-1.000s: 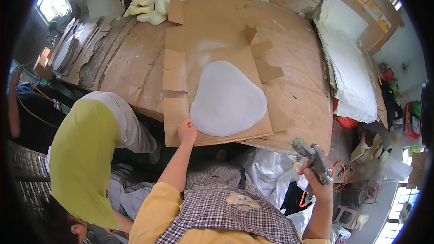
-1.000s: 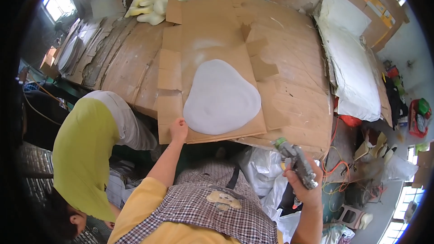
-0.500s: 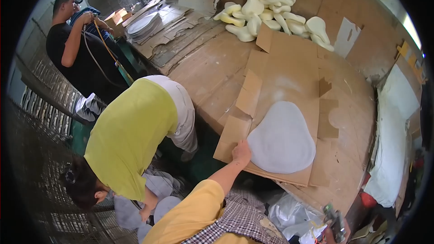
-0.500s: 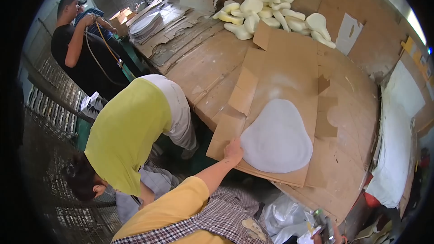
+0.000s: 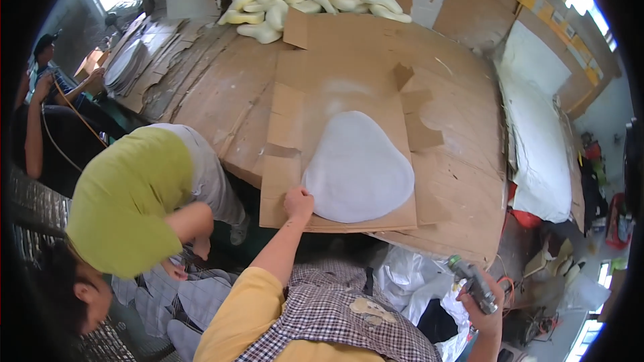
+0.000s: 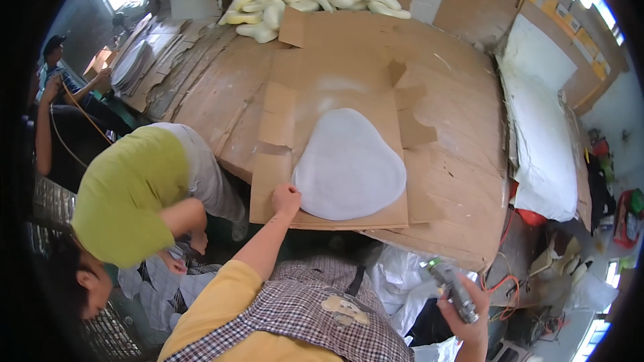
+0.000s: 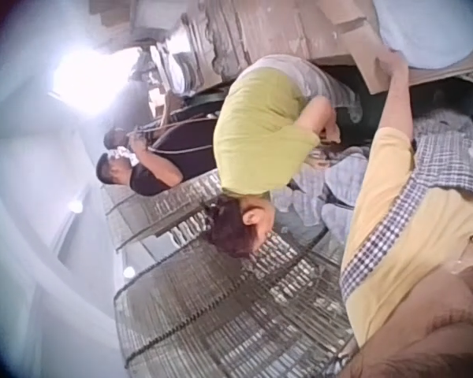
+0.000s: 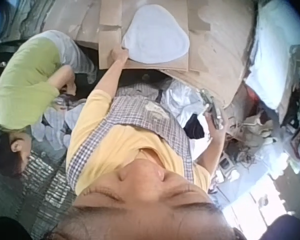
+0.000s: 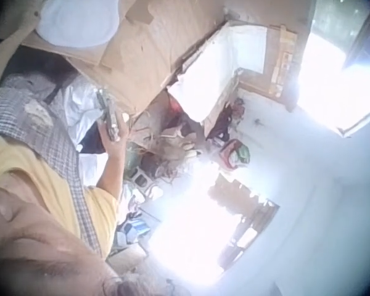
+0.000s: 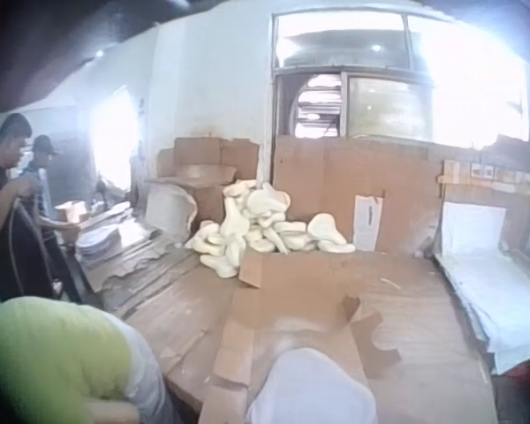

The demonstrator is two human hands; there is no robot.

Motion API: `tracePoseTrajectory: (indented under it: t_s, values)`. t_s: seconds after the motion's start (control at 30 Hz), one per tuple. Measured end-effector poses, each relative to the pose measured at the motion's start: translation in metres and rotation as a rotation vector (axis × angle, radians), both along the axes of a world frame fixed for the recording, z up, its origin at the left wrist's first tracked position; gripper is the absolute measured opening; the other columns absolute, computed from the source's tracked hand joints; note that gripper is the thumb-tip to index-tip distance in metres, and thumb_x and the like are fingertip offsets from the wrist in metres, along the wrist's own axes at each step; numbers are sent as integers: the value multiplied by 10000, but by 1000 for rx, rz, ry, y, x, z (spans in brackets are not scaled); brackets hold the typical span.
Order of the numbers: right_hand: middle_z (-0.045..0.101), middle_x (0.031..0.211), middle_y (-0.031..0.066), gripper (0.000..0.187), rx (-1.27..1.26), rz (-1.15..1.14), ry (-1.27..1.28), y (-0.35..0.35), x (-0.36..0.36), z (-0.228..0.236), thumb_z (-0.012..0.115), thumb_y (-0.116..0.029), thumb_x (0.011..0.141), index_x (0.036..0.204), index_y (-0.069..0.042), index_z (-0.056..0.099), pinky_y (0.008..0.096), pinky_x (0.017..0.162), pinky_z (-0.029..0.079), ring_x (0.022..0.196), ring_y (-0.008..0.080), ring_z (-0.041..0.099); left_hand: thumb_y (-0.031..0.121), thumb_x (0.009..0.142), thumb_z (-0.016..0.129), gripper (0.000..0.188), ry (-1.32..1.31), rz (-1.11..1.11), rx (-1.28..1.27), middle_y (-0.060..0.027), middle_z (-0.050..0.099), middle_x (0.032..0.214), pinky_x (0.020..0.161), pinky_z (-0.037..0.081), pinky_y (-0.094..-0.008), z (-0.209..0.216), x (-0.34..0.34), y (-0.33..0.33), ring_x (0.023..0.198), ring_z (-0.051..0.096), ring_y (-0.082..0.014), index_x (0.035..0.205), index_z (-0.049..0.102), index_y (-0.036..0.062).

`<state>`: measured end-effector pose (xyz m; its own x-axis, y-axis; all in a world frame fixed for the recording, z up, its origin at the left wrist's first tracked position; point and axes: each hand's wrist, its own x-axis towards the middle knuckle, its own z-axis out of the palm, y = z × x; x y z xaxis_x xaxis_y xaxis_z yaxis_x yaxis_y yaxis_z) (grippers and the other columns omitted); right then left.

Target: Gluing and assembling foam pieces using a spray glue gun in a workshop.

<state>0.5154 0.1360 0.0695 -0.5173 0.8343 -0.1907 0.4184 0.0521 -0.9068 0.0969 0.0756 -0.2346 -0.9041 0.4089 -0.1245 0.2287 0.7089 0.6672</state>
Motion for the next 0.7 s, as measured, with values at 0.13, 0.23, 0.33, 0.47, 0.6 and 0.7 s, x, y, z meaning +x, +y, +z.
tracePoseTrajectory:
  t_s: [0.13,0.23,0.33,0.47,0.6,0.7]
  values:
    - [644,841,60,457,24,-27,-56,-6,32,2,709,-43,711,1140,39,572,259,690,480,732,112,598,75,688,608,42,-181,56,116,-107,629,760,674,490,-370,6,5,8,713,610,-274,728,617,66]
    - [635,848,65,450,-13,34,58,-11,26,-5,698,-57,733,1149,46,561,262,679,485,721,120,601,39,701,600,69,-456,178,377,-47,605,752,643,488,-336,-11,8,10,731,593,-183,769,605,51]
    - [598,785,41,440,6,-76,178,-9,-9,0,689,-53,745,1145,62,547,260,670,483,696,121,588,33,738,600,176,-692,258,529,-54,590,859,633,491,-346,-33,3,2,770,580,-181,912,577,46]
    - [609,790,54,455,49,85,142,-8,1,-1,683,-59,753,1165,63,534,261,665,480,701,127,588,49,774,602,316,-805,466,683,-93,575,997,675,515,-373,-16,18,11,835,590,-211,1079,519,52]
    - [615,778,63,471,79,-72,128,-27,15,-5,680,-81,762,1181,66,523,261,652,477,693,134,587,56,789,593,366,-912,277,698,-95,571,1062,726,526,-401,0,21,6,918,593,-226,1146,510,61]
    - [616,772,74,495,61,-140,145,-22,29,-4,686,-102,757,1182,84,511,282,641,491,685,154,601,16,763,579,348,-836,207,639,-98,582,1018,623,539,-334,4,26,7,829,606,-207,1105,516,29]
